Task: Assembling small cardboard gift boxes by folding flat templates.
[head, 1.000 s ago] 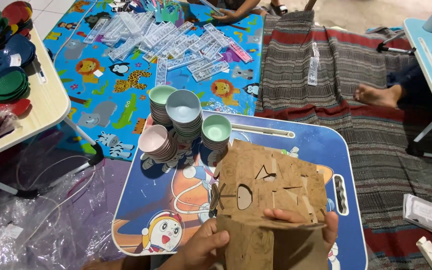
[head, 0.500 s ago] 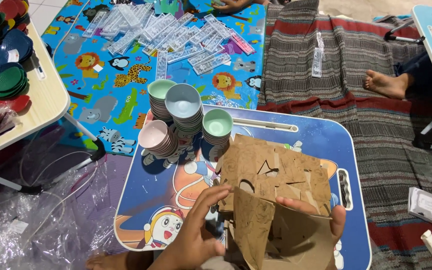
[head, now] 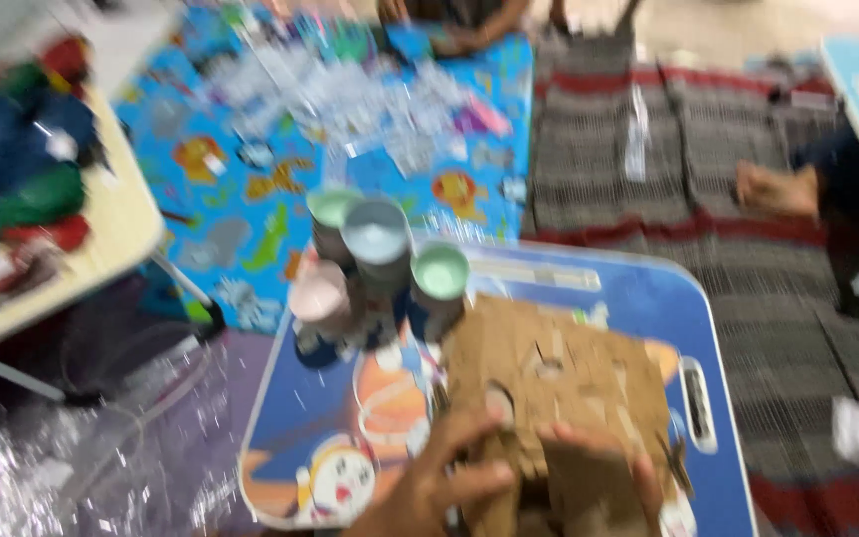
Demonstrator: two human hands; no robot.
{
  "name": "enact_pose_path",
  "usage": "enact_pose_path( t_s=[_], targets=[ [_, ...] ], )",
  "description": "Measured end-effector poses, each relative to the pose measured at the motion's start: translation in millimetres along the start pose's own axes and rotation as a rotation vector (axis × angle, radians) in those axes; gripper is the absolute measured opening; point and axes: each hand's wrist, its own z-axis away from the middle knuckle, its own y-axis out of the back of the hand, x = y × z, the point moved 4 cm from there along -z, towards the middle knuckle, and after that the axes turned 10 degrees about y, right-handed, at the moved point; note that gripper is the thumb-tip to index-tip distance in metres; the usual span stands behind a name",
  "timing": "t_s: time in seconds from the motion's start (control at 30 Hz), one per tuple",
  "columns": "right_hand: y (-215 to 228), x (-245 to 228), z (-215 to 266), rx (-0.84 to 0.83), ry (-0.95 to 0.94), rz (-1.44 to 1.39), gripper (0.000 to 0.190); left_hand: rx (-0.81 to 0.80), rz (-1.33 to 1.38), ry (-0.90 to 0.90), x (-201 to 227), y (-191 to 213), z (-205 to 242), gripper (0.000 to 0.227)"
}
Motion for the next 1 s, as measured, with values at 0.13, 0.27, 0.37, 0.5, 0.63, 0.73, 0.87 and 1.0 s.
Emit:
enact_pose_path(
  t_s=[0.13,0.27,0.37,0.5,0.63,0.73,0.87,1.0],
  targets=[
    [0.2,-107.9,35.9,-0.34,0.278,1.276,0.071,-0.012,0.015,0.12,7.5,0.8,-7.3,0.033],
    [-21.4,-100.2,43.7,-0.169,0.342,1.328,0.071,0.061,-0.014,0.106,5.1,-10.7,-9.2,0.046],
    [-29.8,-91.3,58.9,-0.728,0.557,1.69,0.03,0.046,0.024,0.208,2.0,-16.3,-5.7,0.048],
    [-18.7,-91.1,56.6,-0.723,0.585,1.773,0.027,0.036,0.077,0.213,11.5,-8.6,-11.8,0.046],
    [-24.3,-77.7,60.4,-0.691,0.673,2.083,0.029,-0.009,0.091,0.248,22.7,-0.3,-15.2,0.043],
    [-21.3,-70.0,62.3,-0.638,0.68,2.157,0.027,-0.088,0.098,0.331,29.3,4.1,-18.2,0.046],
    [-20.1,-72.5,59.5,-0.628,0.811,2.249,0.031,-0.156,0.063,0.381,33.0,8.2,-26.8,0.049],
    [-24.1,-77.4,58.4,-0.752,0.672,2.368,0.036,-0.16,0.037,0.392,27.2,5.2,-24.2,0.052]
  ],
)
